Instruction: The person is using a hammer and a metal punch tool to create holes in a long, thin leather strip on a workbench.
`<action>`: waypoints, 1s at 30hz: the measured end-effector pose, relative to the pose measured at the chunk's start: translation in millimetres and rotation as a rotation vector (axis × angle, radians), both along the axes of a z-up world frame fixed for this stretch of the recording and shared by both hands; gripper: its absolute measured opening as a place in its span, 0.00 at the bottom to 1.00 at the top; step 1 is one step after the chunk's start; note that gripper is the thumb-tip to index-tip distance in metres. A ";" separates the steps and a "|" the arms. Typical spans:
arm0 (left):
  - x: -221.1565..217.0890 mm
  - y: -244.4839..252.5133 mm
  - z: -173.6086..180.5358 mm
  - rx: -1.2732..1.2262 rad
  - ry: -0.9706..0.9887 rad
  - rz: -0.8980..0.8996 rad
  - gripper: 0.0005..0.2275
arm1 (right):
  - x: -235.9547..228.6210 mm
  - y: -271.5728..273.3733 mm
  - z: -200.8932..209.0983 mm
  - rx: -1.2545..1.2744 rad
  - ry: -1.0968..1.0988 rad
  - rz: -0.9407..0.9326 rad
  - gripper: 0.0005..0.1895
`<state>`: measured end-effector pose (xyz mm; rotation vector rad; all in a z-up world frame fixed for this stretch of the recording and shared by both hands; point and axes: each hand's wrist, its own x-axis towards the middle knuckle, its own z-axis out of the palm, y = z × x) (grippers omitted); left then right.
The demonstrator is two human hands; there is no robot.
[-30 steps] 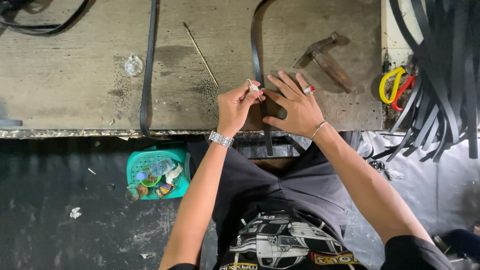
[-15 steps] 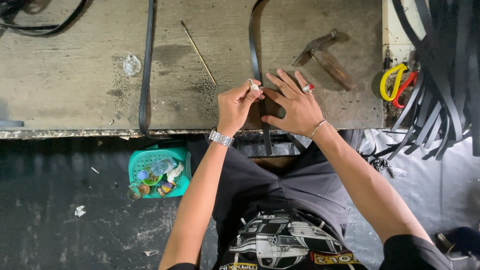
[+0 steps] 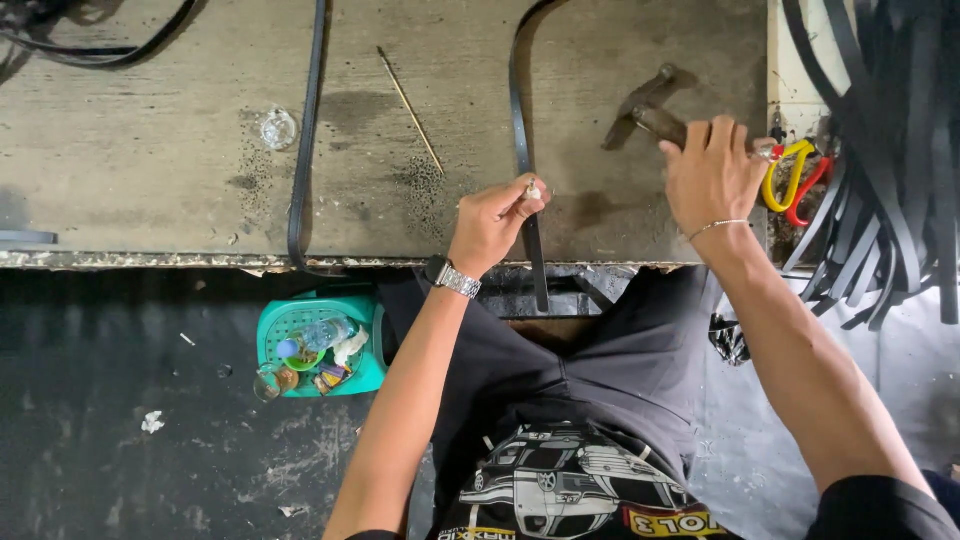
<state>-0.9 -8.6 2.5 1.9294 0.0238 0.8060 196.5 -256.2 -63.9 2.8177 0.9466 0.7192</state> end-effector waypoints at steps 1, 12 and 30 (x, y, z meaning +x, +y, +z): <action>0.3 0.7 -1.6 -0.001 -0.005 0.000 0.09 | -3.5 1.4 3.6 -0.001 -0.005 0.000 0.23; 3.0 8.4 -28.4 0.082 0.019 -0.001 0.08 | -120.0 41.9 165.4 0.484 0.680 0.366 0.17; 2.1 2.2 -14.2 0.113 -0.014 0.014 0.09 | -68.0 10.4 109.1 0.333 0.305 0.088 0.22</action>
